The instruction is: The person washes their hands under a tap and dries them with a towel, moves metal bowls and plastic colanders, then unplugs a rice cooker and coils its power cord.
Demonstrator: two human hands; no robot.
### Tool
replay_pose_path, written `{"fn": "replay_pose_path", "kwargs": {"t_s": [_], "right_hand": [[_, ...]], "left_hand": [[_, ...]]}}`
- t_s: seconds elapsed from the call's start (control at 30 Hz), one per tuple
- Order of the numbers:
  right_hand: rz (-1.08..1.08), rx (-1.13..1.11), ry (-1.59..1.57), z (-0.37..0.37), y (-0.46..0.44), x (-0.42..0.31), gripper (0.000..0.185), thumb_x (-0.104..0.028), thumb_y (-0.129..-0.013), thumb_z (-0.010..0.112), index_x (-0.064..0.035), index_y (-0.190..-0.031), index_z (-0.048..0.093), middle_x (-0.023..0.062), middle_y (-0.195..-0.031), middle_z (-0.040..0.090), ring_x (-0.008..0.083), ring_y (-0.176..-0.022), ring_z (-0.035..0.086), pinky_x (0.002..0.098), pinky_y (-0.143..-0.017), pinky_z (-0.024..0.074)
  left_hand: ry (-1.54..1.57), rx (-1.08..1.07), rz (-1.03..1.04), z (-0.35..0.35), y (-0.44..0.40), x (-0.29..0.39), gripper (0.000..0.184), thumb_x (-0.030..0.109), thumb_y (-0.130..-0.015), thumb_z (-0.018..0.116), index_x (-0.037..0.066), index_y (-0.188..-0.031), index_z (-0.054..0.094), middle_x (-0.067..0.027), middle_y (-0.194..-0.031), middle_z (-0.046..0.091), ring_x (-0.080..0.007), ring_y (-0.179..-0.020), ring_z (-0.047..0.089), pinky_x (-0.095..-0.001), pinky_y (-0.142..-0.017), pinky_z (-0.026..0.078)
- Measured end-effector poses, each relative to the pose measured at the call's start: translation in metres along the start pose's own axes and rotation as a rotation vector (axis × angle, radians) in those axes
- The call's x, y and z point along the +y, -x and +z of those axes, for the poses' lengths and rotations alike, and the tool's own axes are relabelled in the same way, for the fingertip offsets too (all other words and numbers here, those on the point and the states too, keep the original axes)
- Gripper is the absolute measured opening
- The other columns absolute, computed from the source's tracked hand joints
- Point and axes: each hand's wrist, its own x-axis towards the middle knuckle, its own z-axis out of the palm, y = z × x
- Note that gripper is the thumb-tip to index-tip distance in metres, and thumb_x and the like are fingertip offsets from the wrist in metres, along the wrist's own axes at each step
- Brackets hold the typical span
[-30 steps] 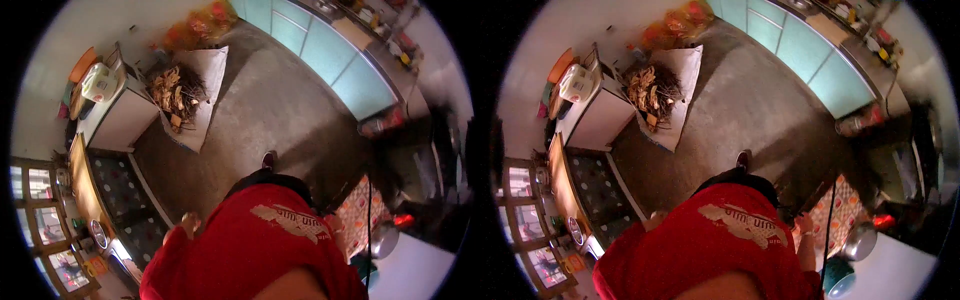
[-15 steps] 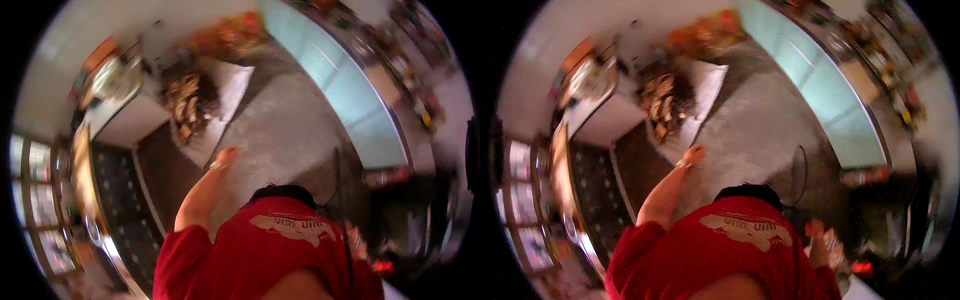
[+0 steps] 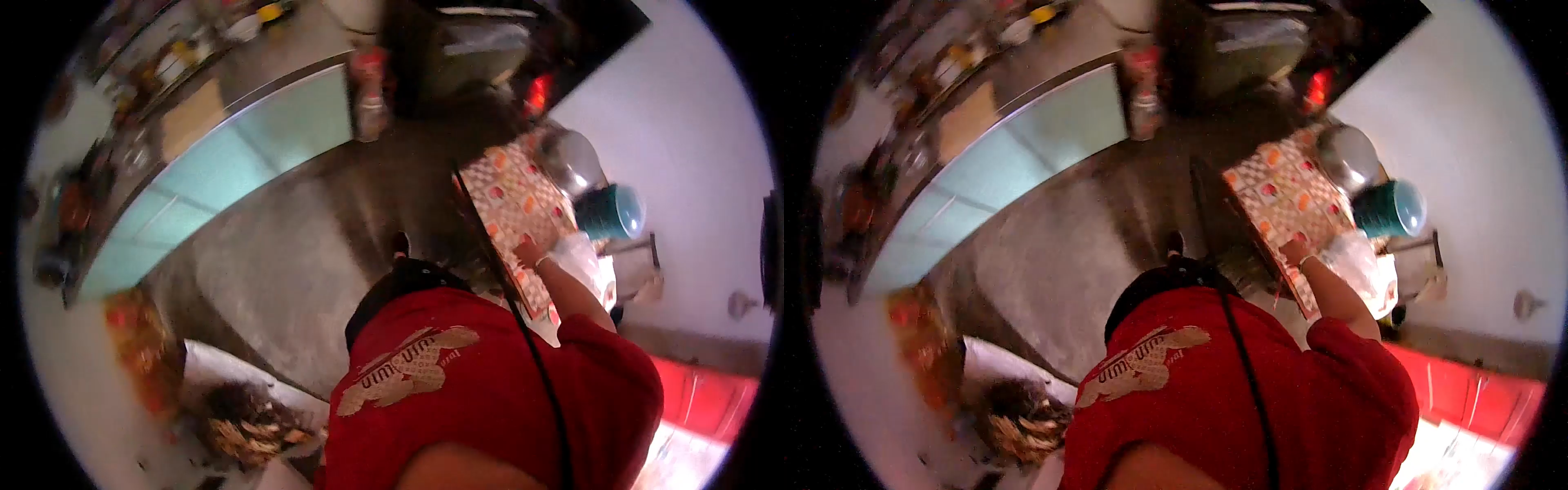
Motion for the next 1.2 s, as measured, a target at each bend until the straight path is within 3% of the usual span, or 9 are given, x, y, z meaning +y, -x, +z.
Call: {"fn": "replay_pose_path", "kwargs": {"t_s": [0.07,0.23,0.37,0.53,0.6,0.67,0.8,0.87,1.2], "right_hand": [[0.02,-0.023,0.593,0.007,0.01,0.06,0.034,-0.03,-0.072,0.061,-0.0125,-0.1,0.053,0.0023,-0.105,0.054,0.0216,-0.086,0.054,0.0455,-0.067,0.0458],[0.557,0.587,-1.075,-0.007,0.003,0.098,0.038,-0.019,-0.076,0.054,-0.0105,-0.112,0.045,0.0089,-0.108,0.053,0.0263,-0.091,0.053,0.0417,-0.075,0.0432],[0.634,0.762,-1.365,-0.02,-0.036,0.118,0.044,-0.011,-0.079,0.049,-0.0089,-0.121,0.038,0.0141,-0.111,0.052,0.03,-0.096,0.052,0.0387,-0.082,0.0412],[0.609,0.897,-0.436,-0.043,-0.045,0.159,0.051,-0.007,-0.083,0.042,-0.0043,-0.132,0.027,0.0207,-0.116,0.049,0.0347,-0.105,0.048,0.0362,-0.089,0.0389],[0.649,1.02,-0.937,-0.036,-0.059,0.185,0.055,-0.03,-0.083,0.041,-0.0086,-0.132,0.03,0.0184,-0.124,0.042,0.0319,-0.109,0.045,0.037,-0.089,0.0375],[0.656,1.143,-1.428,-0.036,-0.058,0.194,0.064,-0.054,-0.083,0.041,-0.0128,-0.132,0.033,0.0162,-0.133,0.034,0.0291,-0.113,0.042,0.0378,-0.089,0.0362],[0.842,1.113,-1.45,-0.077,-0.034,0.179,0.077,-0.061,-0.081,0.039,-0.0039,-0.132,0.032,0.0168,-0.129,0.038,0.0273,-0.115,0.039,0.0373,-0.086,0.0364],[0.954,1.066,-2.187,-0.074,-0.042,0.193,0.08,-0.063,-0.078,0.042,-0.0051,-0.133,0.03,0.0159,-0.127,0.04,0.0271,-0.112,0.041,0.0391,-0.084,0.0376],[1.159,1.108,-2.14,-0.158,-0.098,0.269,0.091,-0.076,-0.069,0.037,-0.0223,-0.139,0.015,0.0137,-0.141,0.019,0.0334,-0.129,0.018,0.0514,-0.098,0.0175]], "left_hand": [[-0.035,0.041,0.053,-0.045,-0.045,0.062,0.022,0.027,-0.081,0.05,0.014,-0.097,0.058,-0.002,-0.108,0.055,-0.0176,-0.096,0.053,-0.0336,-0.075,0.045],[-1.274,0.397,0.612,-0.135,-0.182,0.287,0.019,0.025,-0.08,0.051,0.016,-0.094,0.059,-0.0001,-0.111,0.055,-0.0173,-0.1,0.053,-0.0325,-0.077,0.045],[0.443,-0.053,0.355,-0.11,-0.142,0.56,0.047,0.039,-0.091,0.031,0.007,-0.125,0.04,-0.0094,-0.121,0.046,-0.0237,-0.111,0.044,-0.0379,-0.092,0.035],[-0.613,0.023,1.415,0.052,-0.226,0.822,0.049,0.034,-0.089,0.036,-0.004,-0.119,0.044,-0.0186,-0.124,0.045,-0.0319,-0.117,0.038,-0.0365,-0.1,0.027],[-0.224,-0.347,1.141,0.13,-0.058,0.913,0.056,0.042,-0.089,0.035,-0.003,-0.121,0.042,-0.0205,-0.122,0.046,-0.0348,-0.112,0.041,-0.0379,-0.095,0.03],[-0.49,-0.414,1.404,0.218,-0.059,0.987,0.06,0.048,-0.088,0.036,0.001,-0.125,0.041,-0.0153,-0.129,0.041,-0.0284,-0.12,0.036,-0.0343,-0.1,0.027],[-0.609,-0.673,1.337,0.344,0.105,1.051,0.067,0.049,-0.087,0.032,-0.007,-0.122,0.039,-0.0239,-0.125,0.041,-0.0364,-0.117,0.038,-0.0377,-0.096,0.03],[-0.586,-0.669,1.324,0.409,0.126,1.071,0.07,0.053,-0.086,0.031,-0.005,-0.125,0.037,-0.0233,-0.129,0.038,-0.0354,-0.12,0.035,-0.0372,-0.099,0.028],[-0.887,-0.904,1.413,0.641,0.178,1.182,0.077,0.062,-0.082,0.026,-0.001,-0.122,0.042,-0.025,-0.122,0.044,-0.0384,-0.116,0.038,-0.0406,-0.096,0.03]]}}
